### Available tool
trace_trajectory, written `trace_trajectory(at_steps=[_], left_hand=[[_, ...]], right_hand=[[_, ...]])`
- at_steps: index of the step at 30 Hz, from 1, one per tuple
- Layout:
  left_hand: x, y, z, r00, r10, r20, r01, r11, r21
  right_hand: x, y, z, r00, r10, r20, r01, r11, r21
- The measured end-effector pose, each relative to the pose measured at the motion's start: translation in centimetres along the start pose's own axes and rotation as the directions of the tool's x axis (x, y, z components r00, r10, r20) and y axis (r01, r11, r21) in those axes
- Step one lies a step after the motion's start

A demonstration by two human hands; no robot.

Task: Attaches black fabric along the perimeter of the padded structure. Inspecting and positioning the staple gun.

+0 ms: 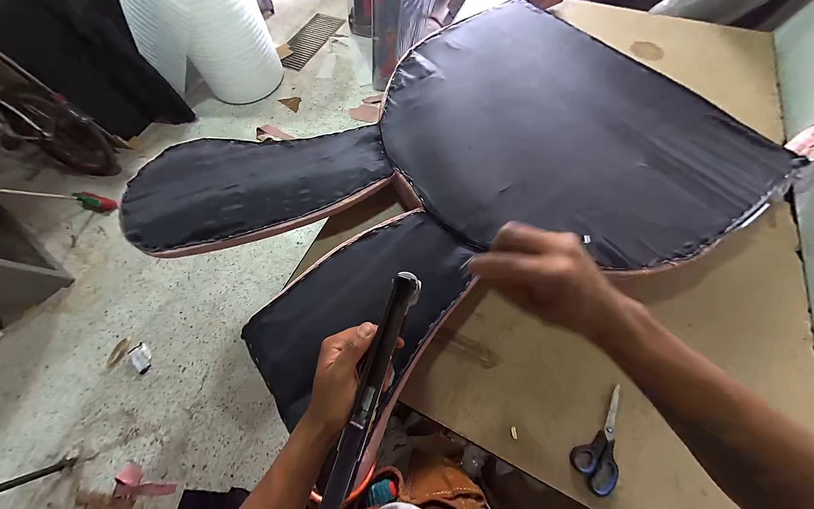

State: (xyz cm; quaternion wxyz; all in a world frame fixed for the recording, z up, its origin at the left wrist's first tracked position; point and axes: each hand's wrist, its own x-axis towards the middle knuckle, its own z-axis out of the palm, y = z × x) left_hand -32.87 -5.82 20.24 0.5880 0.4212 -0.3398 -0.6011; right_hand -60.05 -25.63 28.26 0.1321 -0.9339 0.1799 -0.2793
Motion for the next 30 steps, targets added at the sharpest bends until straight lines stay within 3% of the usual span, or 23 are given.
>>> trace_trajectory(at_steps=[2, 4, 8, 11, 15, 18, 21, 23, 25, 28, 30], left_hand=[[0.0, -0.1, 0.6, 1.0, -0.001, 0.001, 0.001, 1.0, 0.011], [0.0, -0.1, 1.1, 1.0, 0.001, 0.0, -0.001, 1.0, 0.018], [-0.6, 0.2, 1.4, 1.0, -0.001, 0.008, 0.001, 0.999, 0.052], [-1.1, -0.1, 1.3, 0.999, -0.032, -0.025, 0.035, 0.991, 0.13], [-0.9, -0.6, 1.2, 0.998, -0.056, 0.006, 0.054, 0.988, 0.146], [-0.8, -0.5, 1.4, 0.997, -0.061, 0.043, 0.056, 0.992, 0.114], [-0.7, -0.8, 1.1, 0.997, -0.034, 0.072, 0.028, 0.996, 0.084], [-0.5, -0.4, 0.9, 0.996, -0.009, 0.088, 0.002, 0.997, 0.071], [-0.2, -0.1, 0.9, 0.995, 0.008, 0.095, -0.012, 0.999, 0.04], [-0.4, 0.2, 0.4, 0.996, 0.029, 0.082, -0.029, 1.0, -0.008], [-0.3, 0.5, 0.1, 0.996, 0.052, 0.078, -0.049, 0.998, -0.032]], right_hand=[[1.9, -5.9, 1.2, 0.976, -0.18, 0.12, 0.179, 0.984, 0.015], [3.1, -8.3, 2.4, 0.922, -0.293, 0.253, 0.298, 0.955, 0.02], [4.1, -9.5, 2.9, 0.831, -0.321, 0.455, 0.361, 0.933, 0.0], [3.9, -10.5, 2.7, 0.782, -0.234, 0.578, 0.325, 0.944, -0.058], [3.6, -10.2, 2.7, 0.783, -0.175, 0.597, 0.206, 0.978, 0.017], [2.6, -9.0, 3.0, 0.833, -0.172, 0.525, 0.055, 0.971, 0.231], [1.4, -7.7, 2.9, 0.867, -0.194, 0.46, -0.109, 0.825, 0.555], [-0.1, -5.7, 2.6, 0.936, -0.097, 0.337, -0.168, 0.72, 0.674], [-2.4, -2.2, 1.9, 0.969, 0.134, 0.207, -0.236, 0.74, 0.629], [-7.5, 6.1, 1.5, 0.847, 0.531, 0.01, -0.511, 0.809, 0.291], [-12.0, 13.1, 1.3, 0.692, 0.707, -0.147, -0.714, 0.701, 0.011]])
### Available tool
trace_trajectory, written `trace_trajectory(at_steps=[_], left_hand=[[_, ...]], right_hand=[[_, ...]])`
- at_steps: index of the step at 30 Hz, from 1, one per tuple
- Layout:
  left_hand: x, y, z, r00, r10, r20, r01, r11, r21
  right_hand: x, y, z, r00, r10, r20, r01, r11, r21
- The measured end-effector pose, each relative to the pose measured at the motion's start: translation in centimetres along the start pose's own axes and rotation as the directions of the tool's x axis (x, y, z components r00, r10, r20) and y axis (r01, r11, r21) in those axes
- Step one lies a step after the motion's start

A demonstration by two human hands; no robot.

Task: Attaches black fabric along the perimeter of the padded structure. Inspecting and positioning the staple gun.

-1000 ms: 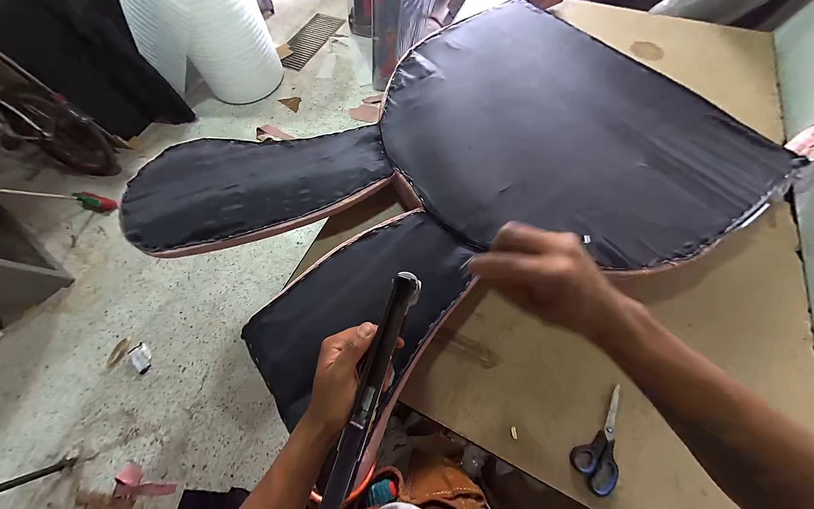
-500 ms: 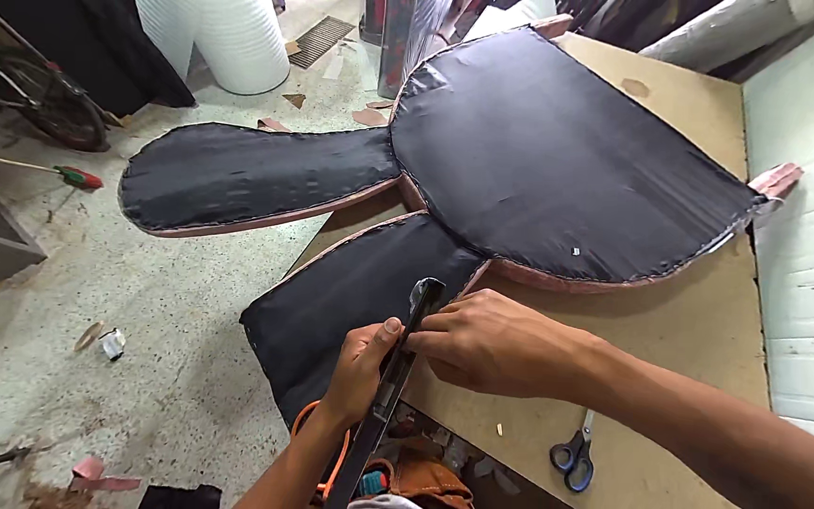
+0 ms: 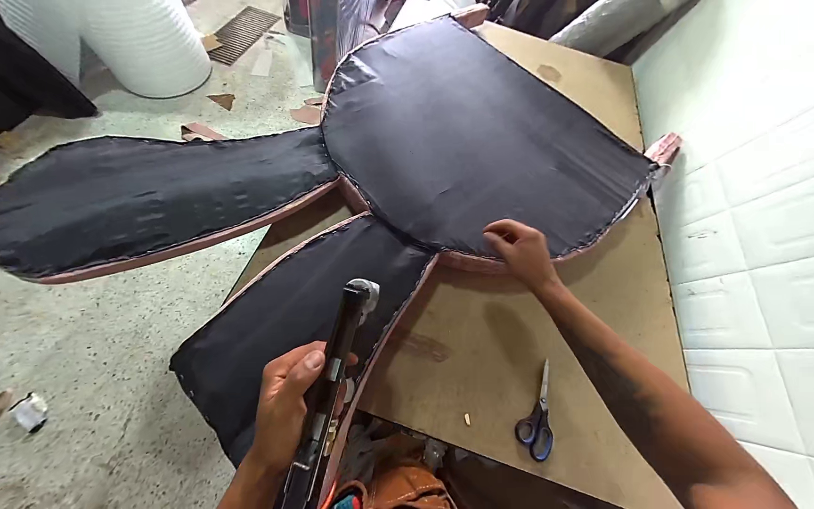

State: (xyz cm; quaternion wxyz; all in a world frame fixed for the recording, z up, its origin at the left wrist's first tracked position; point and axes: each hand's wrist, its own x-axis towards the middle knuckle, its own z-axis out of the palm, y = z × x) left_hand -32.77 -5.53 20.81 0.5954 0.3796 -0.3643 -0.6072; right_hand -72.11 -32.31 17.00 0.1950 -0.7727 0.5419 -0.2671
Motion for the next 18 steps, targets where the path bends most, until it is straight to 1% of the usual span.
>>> trace_trajectory(at_steps=[2, 4, 7, 10, 12, 13, 14, 15, 16, 17, 18], left_hand=[[0.3, 0.2, 0.0, 1.0, 0.009, -0.014, -0.009, 1.0, 0.004], [0.4, 0.3, 0.1, 0.999, 0.03, -0.035, -0.029, 0.999, 0.031], [0.3, 0.2, -0.1, 0.997, 0.059, -0.048, -0.058, 0.998, 0.036], [0.3, 0.3, -0.3, 0.996, 0.086, -0.011, -0.086, 0.996, 0.008], [-0.1, 0.3, -0.5, 0.995, 0.099, 0.023, -0.098, 0.995, -0.023], [-0.3, 0.3, -0.7, 0.993, 0.108, 0.043, -0.106, 0.994, -0.04], [-0.4, 0.1, -0.9, 0.99, 0.123, 0.062, -0.119, 0.991, -0.059], [-0.4, 0.0, -1.2, 0.986, 0.145, 0.078, -0.139, 0.987, -0.085], [-0.6, 0.0, -1.6, 0.981, 0.173, 0.084, -0.163, 0.98, -0.112], [-1.1, 0.0, -2.0, 0.978, 0.195, 0.078, -0.184, 0.974, -0.129], [-1.6, 0.1, -1.9, 0.976, 0.209, 0.063, -0.199, 0.971, -0.13]], right_hand=[[1.3, 6.3, -0.8, 0.982, 0.159, -0.098, -0.176, 0.964, -0.199], [2.0, 9.9, -1.4, 0.967, 0.233, -0.105, -0.255, 0.919, -0.302], [2.6, 11.4, -0.3, 0.935, 0.35, -0.058, -0.346, 0.861, -0.373], [3.2, 11.7, -0.4, 0.904, 0.418, -0.083, -0.418, 0.83, -0.369], [3.5, 12.2, -0.5, 0.896, 0.435, -0.088, -0.438, 0.834, -0.335], [3.4, 11.8, -0.6, 0.907, 0.412, -0.085, -0.417, 0.854, -0.31], [3.2, 10.6, -0.9, 0.935, 0.345, -0.075, -0.352, 0.892, -0.282], [3.2, 8.1, -1.3, 0.974, 0.222, -0.049, -0.228, 0.942, -0.245], [3.1, 4.3, -1.5, 0.998, 0.054, -0.01, -0.055, 0.98, -0.19], [2.5, -0.4, -1.7, 0.991, -0.131, 0.034, 0.134, 0.984, -0.116], [1.3, -5.8, -2.2, 0.944, -0.323, 0.072, 0.325, 0.945, -0.027]])
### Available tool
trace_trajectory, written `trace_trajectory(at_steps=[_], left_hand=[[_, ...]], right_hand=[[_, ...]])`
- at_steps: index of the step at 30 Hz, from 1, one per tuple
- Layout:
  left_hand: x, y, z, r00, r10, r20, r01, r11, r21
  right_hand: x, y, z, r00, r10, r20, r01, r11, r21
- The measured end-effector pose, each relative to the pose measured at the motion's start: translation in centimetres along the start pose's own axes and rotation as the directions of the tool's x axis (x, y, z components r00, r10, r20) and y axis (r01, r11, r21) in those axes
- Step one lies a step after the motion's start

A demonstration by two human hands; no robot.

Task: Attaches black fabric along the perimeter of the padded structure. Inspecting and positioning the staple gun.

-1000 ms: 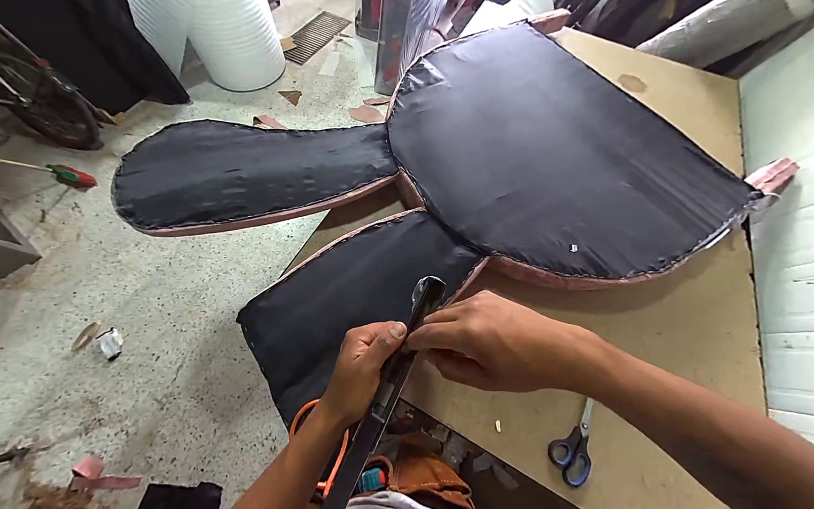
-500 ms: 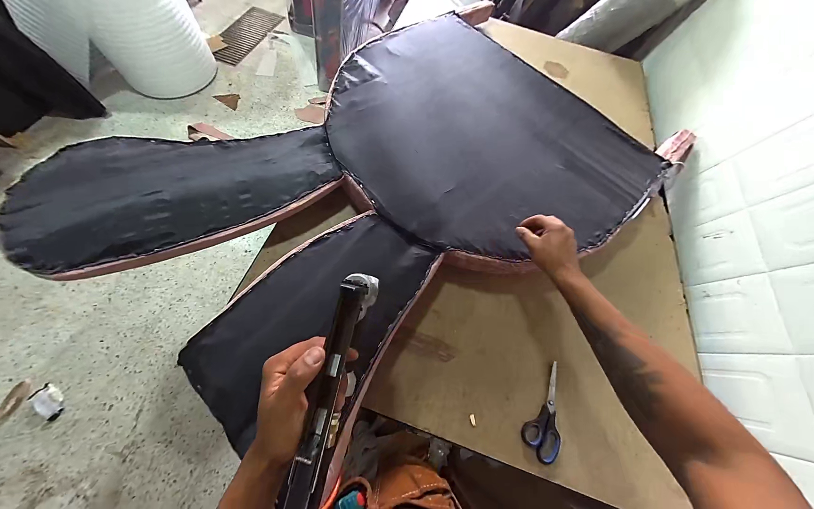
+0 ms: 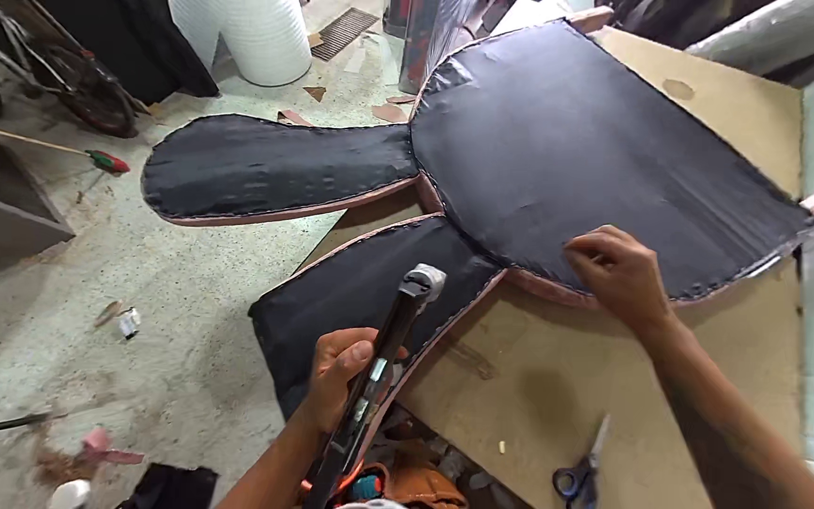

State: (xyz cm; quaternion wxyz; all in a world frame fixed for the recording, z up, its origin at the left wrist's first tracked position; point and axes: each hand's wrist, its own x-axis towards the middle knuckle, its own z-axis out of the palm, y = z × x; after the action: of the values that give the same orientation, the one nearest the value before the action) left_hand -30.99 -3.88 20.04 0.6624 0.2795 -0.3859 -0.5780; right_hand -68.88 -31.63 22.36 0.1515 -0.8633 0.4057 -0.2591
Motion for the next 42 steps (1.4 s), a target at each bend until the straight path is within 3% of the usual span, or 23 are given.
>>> trace_trajectory(at_steps=[1, 3, 6, 10, 18, 22, 25, 27, 29, 30, 32, 34, 35, 37, 40, 42], left_hand=[[0.1, 0.0, 0.3, 1.0, 0.019, -0.004, -0.019, 1.0, 0.017], [0.7, 0.3, 1.0, 0.999, 0.051, 0.01, -0.051, 0.997, 0.059], [1.0, 1.2, 1.5, 1.0, 0.02, -0.014, -0.019, 0.998, 0.06], [0.1, 2.0, 1.9, 0.998, -0.047, -0.039, 0.05, 0.995, 0.082], [-3.3, 3.7, 0.5, 0.994, -0.102, -0.049, 0.108, 0.983, 0.145], [-4.4, 4.4, -0.4, 0.991, -0.128, -0.041, 0.134, 0.972, 0.195], [-5.1, 4.9, -1.2, 0.993, -0.118, -0.024, 0.121, 0.976, 0.182], [-5.6, 5.4, -2.0, 0.996, -0.094, 0.0, 0.093, 0.984, 0.152], [-6.3, 6.1, -2.9, 0.997, -0.07, 0.013, 0.068, 0.991, 0.113], [-6.8, 6.3, -3.5, 0.998, -0.061, 0.024, 0.059, 0.994, 0.089], [-7.6, 6.4, -4.8, 0.997, -0.053, 0.05, 0.051, 0.997, 0.058], [-8.1, 6.6, -6.1, 0.997, -0.035, 0.073, 0.033, 0.999, 0.025], [-8.3, 6.7, -6.8, 0.996, -0.024, 0.082, 0.022, 1.0, 0.021], [-8.7, 6.8, -7.9, 0.995, -0.017, 0.096, 0.017, 1.0, 0.009], [-9.5, 7.3, -9.0, 0.993, -0.03, 0.113, 0.03, 1.0, 0.003], [-9.7, 7.5, -9.5, 0.988, -0.024, 0.153, 0.026, 1.0, -0.011]], right_hand=[[0.4, -5.3, -1.2, 0.982, -0.188, 0.031, 0.186, 0.981, 0.057], [0.9, -14.6, -2.9, 0.87, -0.48, 0.113, 0.471, 0.877, 0.096], [1.8, -23.8, -3.1, 0.679, -0.687, 0.259, 0.686, 0.719, 0.109], [3.4, -28.3, -1.7, 0.556, -0.703, 0.444, 0.763, 0.643, 0.063], [2.3, -31.8, 0.6, 0.488, -0.568, 0.663, 0.744, 0.668, 0.025], [0.3, -32.7, 1.1, 0.52, -0.61, 0.597, 0.608, 0.756, 0.243], [-2.0, -32.8, 1.2, 0.588, -0.639, 0.495, 0.433, 0.766, 0.475], [-4.4, -32.1, 1.6, 0.675, -0.59, 0.443, 0.256, 0.751, 0.609], [-8.5, -30.7, 3.1, 0.725, -0.461, 0.511, -0.014, 0.733, 0.68], [-11.4, -30.0, 4.6, 0.717, -0.372, 0.59, -0.165, 0.732, 0.661], [-18.7, -29.0, 8.5, 0.592, -0.139, 0.794, -0.44, 0.77, 0.462], [-26.3, -28.6, 12.6, 0.458, 0.038, 0.888, -0.504, 0.834, 0.224], [-29.8, -29.1, 14.3, 0.439, 0.104, 0.892, -0.512, 0.845, 0.153], [-34.5, -31.4, 16.2, 0.436, 0.217, 0.874, -0.555, 0.829, 0.071], [-37.3, -36.6, 16.8, 0.441, 0.365, 0.82, -0.607, 0.794, -0.027], [-38.7, -39.8, 17.5, 0.487, 0.435, 0.757, -0.625, 0.779, -0.045]])
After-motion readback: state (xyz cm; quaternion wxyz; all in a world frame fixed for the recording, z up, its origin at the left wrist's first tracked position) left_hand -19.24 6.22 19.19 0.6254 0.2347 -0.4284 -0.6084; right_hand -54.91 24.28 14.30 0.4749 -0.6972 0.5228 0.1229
